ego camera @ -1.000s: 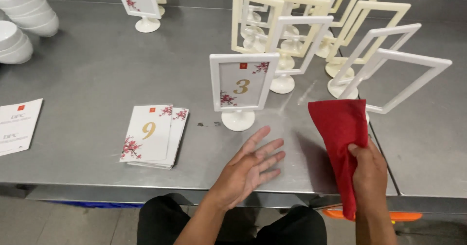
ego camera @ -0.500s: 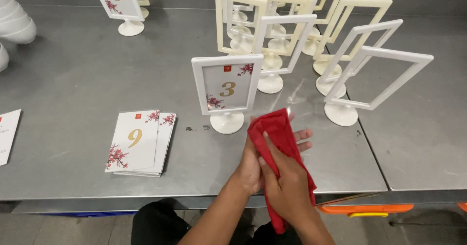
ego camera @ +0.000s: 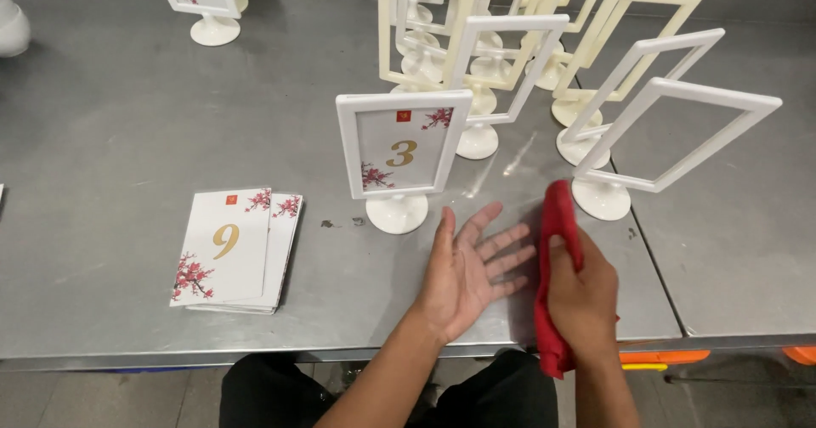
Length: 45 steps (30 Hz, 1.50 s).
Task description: Cleaning plastic table number stands with a cloth and inserting table number cards into them on a stainless steel prep table.
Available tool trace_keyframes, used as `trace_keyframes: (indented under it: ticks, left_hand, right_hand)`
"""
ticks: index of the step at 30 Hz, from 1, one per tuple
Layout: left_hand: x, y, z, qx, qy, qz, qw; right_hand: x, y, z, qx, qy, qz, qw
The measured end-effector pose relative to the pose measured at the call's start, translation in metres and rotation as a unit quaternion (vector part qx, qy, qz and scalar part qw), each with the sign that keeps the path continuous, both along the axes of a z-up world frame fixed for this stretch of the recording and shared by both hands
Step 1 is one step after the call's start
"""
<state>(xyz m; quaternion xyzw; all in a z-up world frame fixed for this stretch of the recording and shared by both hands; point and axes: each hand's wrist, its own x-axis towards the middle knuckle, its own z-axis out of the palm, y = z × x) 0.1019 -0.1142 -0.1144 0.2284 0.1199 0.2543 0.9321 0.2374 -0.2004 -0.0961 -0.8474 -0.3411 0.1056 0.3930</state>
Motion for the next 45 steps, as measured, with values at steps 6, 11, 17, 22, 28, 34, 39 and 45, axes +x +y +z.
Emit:
trace_keyframes:
  ticks: [6, 11, 17, 22, 28, 34, 39, 45]
  left_hand:
    - [0.008, 0.002, -0.005, -0.071, 0.011, 0.016, 0.997]
    - [0.007, 0.002, -0.003, -0.078, 0.025, 0.026, 0.996]
    - [0.009, -0.003, 0.001, -0.054, 0.008, 0.038, 0.998]
    - [0.008, -0.006, -0.006, 0.043, 0.010, 0.015, 0.999]
    - [0.001, -0.001, -0.005, 0.006, -0.016, 0.016, 1.000]
    - [-0.005, -0.004, 0.024, -0.122, 0.027, -0.009, 0.992]
    - [0.010, -0.002, -0.009, -0.070, -0.030, -0.005, 0.997]
    - [0.008, -0.006, 0.004, -0.017, 0.000, 0.020, 1.000]
  right_hand:
    - [-0.042, -0.008, 0.011, 0.124, 0.101, -0.007, 0.987]
    - [-0.074, 0.006, -0.008, 0.180, -0.064, 0.235, 0.953]
    - [-0.036, 0.038, -0.012, 0.095, -0.251, 0.174, 0.948]
    - [-0.016, 0.039, -0.005, 0.014, -0.256, 0.100, 0.962]
    - [-0.014, 0.009, 0.010, 0.050, 0.005, 0.005, 0.999]
    - [-0.077, -0.013, 0.006, 0.097, -0.016, 0.249, 0.964]
    - [-0.058, 0.016, -0.004, 0.096, -0.145, 0.205, 0.963]
    - [-0.029, 0.035, 0.000, 0.054, -0.255, 0.125, 0.957]
